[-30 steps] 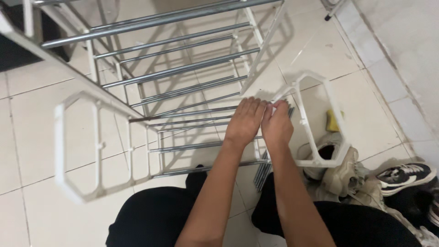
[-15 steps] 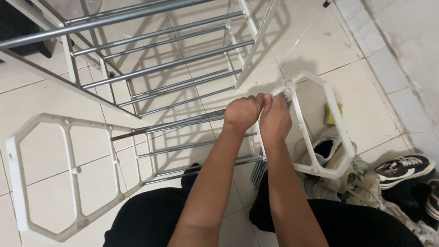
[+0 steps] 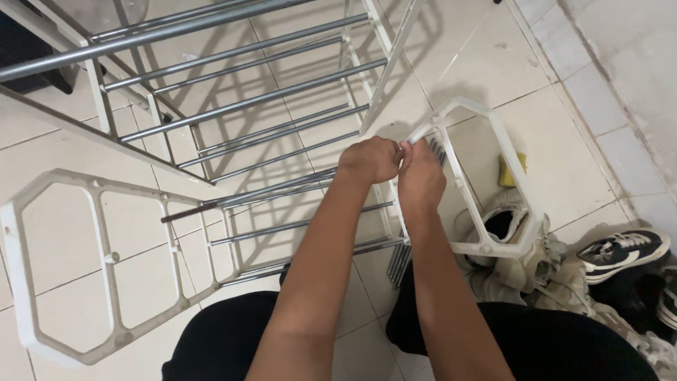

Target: The person removes several pairs of shoes from a white metal shoe rack and places them on the floor. Then, the person disassembles the shoe rack by removing the metal rods from the frame.

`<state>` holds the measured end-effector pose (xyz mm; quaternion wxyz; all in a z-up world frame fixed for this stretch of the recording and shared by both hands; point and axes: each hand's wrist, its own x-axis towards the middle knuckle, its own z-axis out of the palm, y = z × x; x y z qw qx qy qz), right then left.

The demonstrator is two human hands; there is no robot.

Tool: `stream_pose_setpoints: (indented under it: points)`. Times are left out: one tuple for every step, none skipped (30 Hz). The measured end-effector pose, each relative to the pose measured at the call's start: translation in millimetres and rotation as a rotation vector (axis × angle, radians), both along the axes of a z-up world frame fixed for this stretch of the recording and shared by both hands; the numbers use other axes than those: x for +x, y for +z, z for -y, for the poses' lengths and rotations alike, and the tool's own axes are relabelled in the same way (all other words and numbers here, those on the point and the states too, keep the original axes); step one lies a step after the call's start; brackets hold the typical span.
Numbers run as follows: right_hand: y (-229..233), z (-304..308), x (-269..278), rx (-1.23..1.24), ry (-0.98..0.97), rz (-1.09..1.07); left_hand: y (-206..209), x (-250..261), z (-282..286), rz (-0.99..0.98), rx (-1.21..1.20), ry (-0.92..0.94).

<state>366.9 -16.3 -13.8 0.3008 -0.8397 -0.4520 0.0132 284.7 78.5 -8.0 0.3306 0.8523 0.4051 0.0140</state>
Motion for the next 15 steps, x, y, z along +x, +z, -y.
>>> stream_pose_setpoints:
  points:
    - [0, -2, 1, 0.002, 0.004, 0.02, 4, -1, -1, -0.014, -0.046, 0.004]
    - [-1, -3, 1, 0.002, 0.009, 0.036, 6, -1, 1, -0.034, 0.001, 0.026]
    - [-2, -4, 2, 0.002, 0.014, 0.053, 5, 0, 7, -0.054, 0.048, 0.048]
    - [-3, -4, 1, 0.0, 0.02, 0.06, 2, 0, 16, -0.076, 0.093, 0.072]
    - [-4, -4, 0, -0.002, 0.026, 0.067, -4, -1, 28, 0.009, 0.312, 0.111]
    - [-4, -6, -1, 0.0, 0.031, 0.075, -10, 0, 38, 0.097, 0.536, 0.147]
    - [-3, -6, -3, 0.005, 0.02, 0.038, -17, 0, 42, 0.185, 0.76, 0.181]
    - [-3, -2, -4, 0.004, 0.006, 0.002, -25, 0, 45, 0.208, 0.818, 0.175]
    - [-3, 0, -5, 0.004, -0.008, -0.034, -32, -2, 47, 0.231, 0.875, 0.168]
    - [-3, 2, -5, 0.001, 0.001, -0.011, -40, -3, 49, 0.256, 0.929, 0.16]
    - [-4, 2, -5, -0.002, 0.01, 0.011, -47, -5, 47, 0.241, 0.874, 0.087]
    - [-4, 0, -4, 0.0, 0.019, 0.034, -52, -6, 37, 0.225, 0.824, 0.014]
    - [-4, 0, -3, -0.009, 0.014, 0.025, -56, -7, 28, 0.209, 0.773, -0.058]
    - [-3, -1, -3, -0.019, 0.009, 0.017, -60, -7, 21, 0.212, 0.745, -0.079]
    - [-3, -2, -2, -0.028, 0.003, 0.009, -63, -6, 14, 0.214, 0.717, -0.099]
